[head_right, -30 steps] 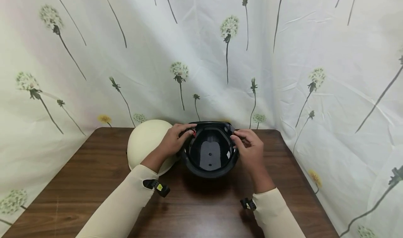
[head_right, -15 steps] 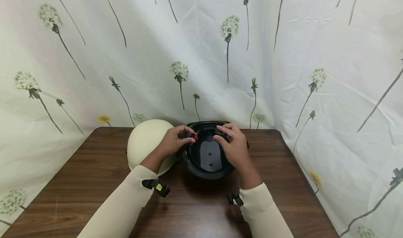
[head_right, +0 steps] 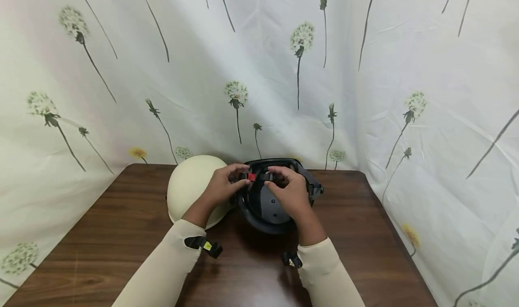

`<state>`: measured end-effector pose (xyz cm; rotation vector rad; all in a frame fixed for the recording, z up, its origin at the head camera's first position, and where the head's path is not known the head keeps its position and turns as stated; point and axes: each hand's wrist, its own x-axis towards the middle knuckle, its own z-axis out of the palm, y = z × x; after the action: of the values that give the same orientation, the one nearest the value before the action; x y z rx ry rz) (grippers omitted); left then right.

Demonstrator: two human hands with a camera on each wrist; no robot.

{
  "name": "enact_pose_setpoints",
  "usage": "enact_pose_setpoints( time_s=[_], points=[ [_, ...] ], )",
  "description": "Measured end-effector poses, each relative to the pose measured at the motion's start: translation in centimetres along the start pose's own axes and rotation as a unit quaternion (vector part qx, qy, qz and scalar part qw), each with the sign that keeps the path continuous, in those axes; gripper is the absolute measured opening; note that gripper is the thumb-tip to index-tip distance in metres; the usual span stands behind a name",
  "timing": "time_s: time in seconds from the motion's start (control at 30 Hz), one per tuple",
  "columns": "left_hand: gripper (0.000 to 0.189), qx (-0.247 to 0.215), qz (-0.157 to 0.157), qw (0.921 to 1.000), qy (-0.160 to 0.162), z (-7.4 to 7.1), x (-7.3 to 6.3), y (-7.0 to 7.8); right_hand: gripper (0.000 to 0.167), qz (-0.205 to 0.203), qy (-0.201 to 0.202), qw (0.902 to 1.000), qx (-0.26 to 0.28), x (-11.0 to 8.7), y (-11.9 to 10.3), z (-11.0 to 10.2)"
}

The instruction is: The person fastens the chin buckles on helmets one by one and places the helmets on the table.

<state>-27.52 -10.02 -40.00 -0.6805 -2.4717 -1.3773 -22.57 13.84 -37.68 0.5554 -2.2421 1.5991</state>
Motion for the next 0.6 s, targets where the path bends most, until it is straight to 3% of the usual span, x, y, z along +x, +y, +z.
enact_pose_setpoints(
  time_s=[0.17, 0.33, 0.43, 0.6],
  points=[
    [0.033, -0.009, 0.017, 0.9998, 0.001, 0.5, -0.3, 0.0, 0.028, 0.001, 0.004, 0.9999, 0.015, 0.4, 0.0, 0.2],
    [0.026, -0.051, -0.013, 0.9982, 0.027, 1.0, -0.5, 0.4, 0.033, -0.008, -0.019, 0.9993, 0.031, 1.2, -0.1, 0.5],
    [0.028, -0.081, -0.024, 0.9954, 0.045, 1.4, -0.6, 0.3, 0.036, 0.011, -0.014, 0.9993, 0.032, 1.4, 0.0, 0.7],
    [0.028, -0.117, -0.004, 0.9917, 0.052, 1.9, -1.1, 0.2, 0.035, 0.043, 0.012, 0.9986, 0.026, 1.4, 0.4, 0.9]
  ],
)
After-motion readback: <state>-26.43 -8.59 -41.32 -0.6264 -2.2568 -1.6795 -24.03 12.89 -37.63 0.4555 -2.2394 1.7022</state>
